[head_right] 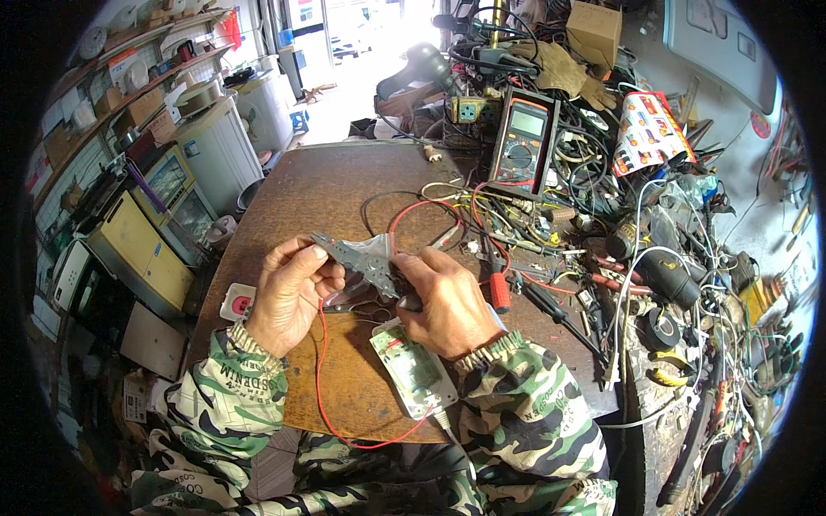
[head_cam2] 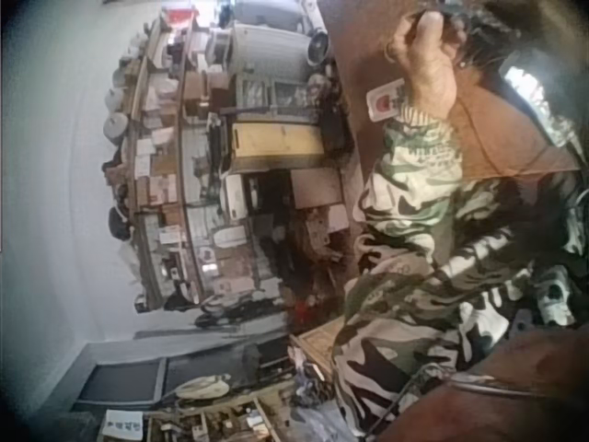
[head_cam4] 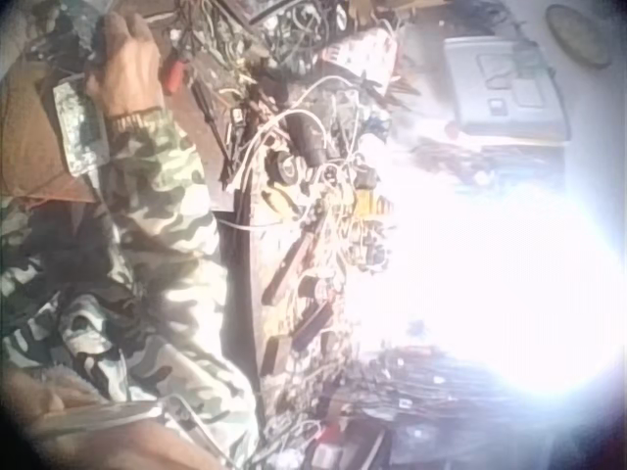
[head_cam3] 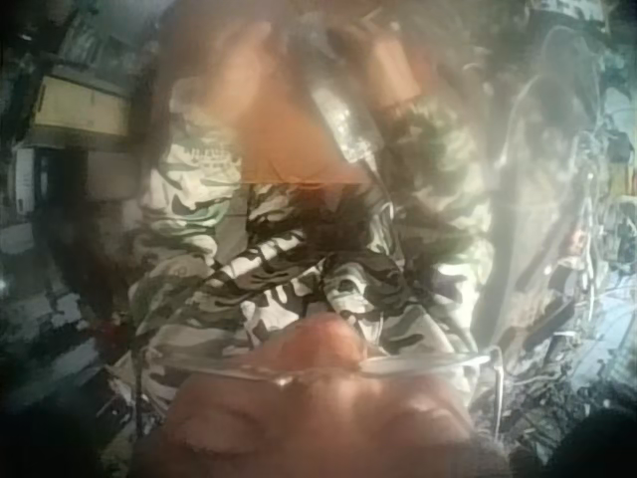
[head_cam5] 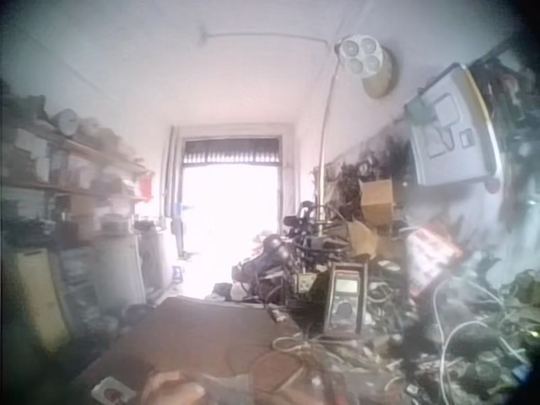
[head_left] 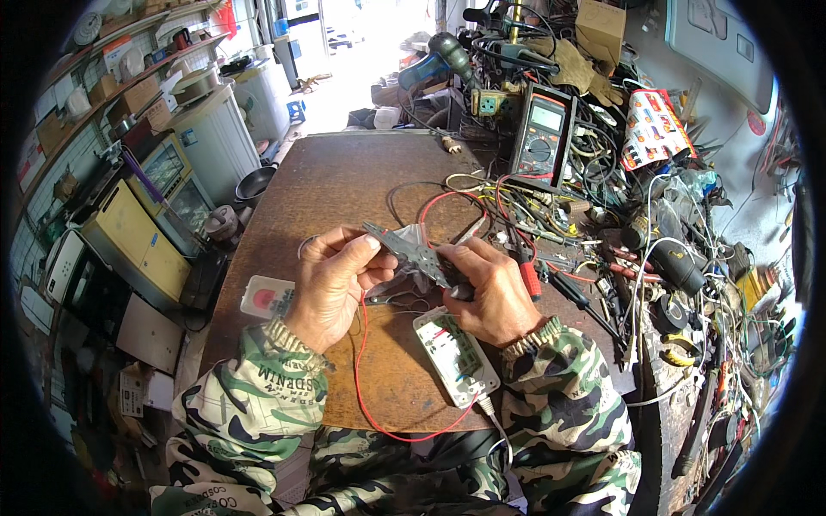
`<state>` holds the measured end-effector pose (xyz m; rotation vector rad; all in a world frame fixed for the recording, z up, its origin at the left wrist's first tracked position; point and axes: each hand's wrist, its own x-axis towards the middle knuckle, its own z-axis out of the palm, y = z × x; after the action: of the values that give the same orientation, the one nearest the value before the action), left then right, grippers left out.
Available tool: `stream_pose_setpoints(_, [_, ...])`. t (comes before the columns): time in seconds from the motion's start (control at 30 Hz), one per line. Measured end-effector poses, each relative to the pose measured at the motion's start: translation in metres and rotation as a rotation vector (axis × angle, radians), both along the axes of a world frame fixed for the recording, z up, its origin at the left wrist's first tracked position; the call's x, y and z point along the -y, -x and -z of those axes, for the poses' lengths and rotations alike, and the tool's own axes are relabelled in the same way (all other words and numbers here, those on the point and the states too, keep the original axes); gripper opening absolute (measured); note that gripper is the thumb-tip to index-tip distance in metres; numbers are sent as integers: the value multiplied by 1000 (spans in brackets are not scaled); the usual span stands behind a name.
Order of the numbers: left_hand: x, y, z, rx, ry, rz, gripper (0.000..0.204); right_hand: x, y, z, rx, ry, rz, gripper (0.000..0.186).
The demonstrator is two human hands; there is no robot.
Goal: The person solders wires to a green circuit board using a soldering iron and solder. They then use wire cutters to trim the excess wire and inspect the connections. The person continues to solder additional points on the board.
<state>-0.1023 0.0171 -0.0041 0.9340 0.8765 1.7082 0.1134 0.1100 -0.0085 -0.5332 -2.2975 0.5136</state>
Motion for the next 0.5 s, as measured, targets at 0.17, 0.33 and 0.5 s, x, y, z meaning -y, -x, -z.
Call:
stream_pose_setpoints(0.17, [1, 1, 0, 4, 8, -24, 10, 0, 2, -2, 16, 33, -11, 54])
stream_pose_setpoints(0.33, [-1, -3, -1, 40, 10, -9, 9, 0, -1, -2, -15, 7, -15, 52])
stream_pose_setpoints(0.5, [0, -3, -1, 63, 13, -6, 8, 1, 0, -3, -21, -22, -10, 48])
